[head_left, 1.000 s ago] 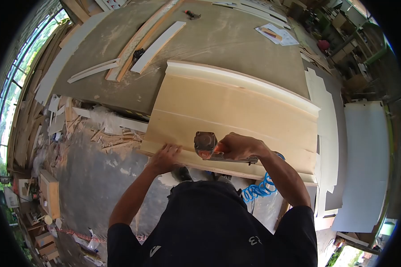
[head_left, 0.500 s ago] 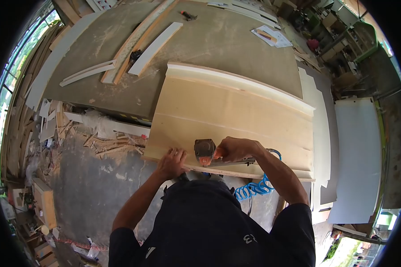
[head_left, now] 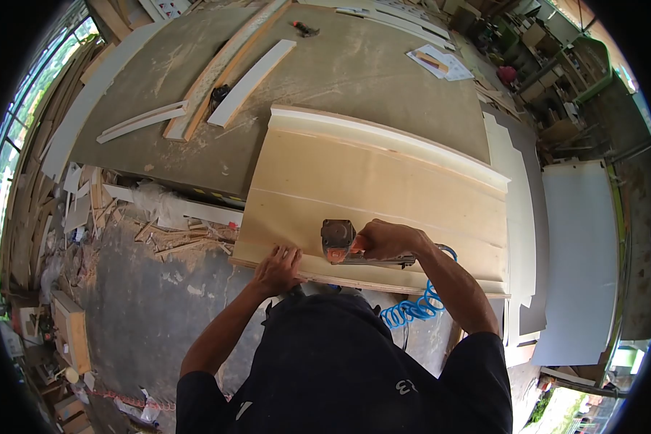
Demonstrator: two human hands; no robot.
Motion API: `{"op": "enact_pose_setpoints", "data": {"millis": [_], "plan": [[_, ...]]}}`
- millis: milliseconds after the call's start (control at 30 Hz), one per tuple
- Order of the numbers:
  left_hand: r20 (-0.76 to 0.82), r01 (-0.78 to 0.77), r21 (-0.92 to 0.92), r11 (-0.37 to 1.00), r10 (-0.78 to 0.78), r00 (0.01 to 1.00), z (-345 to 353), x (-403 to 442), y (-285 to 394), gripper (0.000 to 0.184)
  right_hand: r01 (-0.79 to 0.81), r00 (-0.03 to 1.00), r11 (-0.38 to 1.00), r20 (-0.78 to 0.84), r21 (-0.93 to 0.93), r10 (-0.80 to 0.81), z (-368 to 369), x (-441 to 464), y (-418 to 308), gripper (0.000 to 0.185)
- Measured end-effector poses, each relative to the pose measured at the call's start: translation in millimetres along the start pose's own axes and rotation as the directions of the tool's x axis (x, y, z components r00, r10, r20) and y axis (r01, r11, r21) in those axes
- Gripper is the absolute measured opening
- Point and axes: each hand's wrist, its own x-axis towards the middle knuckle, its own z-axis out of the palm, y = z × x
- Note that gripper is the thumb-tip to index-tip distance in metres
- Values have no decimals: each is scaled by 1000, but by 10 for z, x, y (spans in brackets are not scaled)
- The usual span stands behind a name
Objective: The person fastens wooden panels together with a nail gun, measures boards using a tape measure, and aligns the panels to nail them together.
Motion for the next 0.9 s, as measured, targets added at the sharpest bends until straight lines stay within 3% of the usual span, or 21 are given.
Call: {"op": "enact_pose_setpoints", "data": {"millis": [167,233,500,600,667,767,833,900], "plan": [[-11,18,-27,999,-19,1000,46,-23,-7,77,-2,1000,1000,-25,-28,2,14,-22,-24,32],[-28,24,-25,999,-24,999,45,-25,-1,78,47,996,998,-79,-37,-50,15,-18,-46,23],[-25,120,0,993,-120,992,-68,-317,-337,81,67,997,997,-40,-25,-68,-127,49,-396,27],[-68,159,6,987,-159,985,-274,-561,-607,78,114,993,993,-22,-17,-115,-98,235,-545,29],[-127,190,-103,976,-202,971,-300,-695,-750,72,151,988,988,-17,-12,-151,-37,381,-576,30],[-86,167,-179,970,-185,979,-241,-776,-856,66,126,992,991,22,-55,-125,25,543,-605,29],[-85,163,-158,974,-178,980,-199,-767,-828,65,212,977,977,0,-31,-212,26,574,-614,27],[-82,158,-136,978,-170,982,-173,-769,-819,64,173,984,984,45,-42,-171,19,646,-641,26]]}}
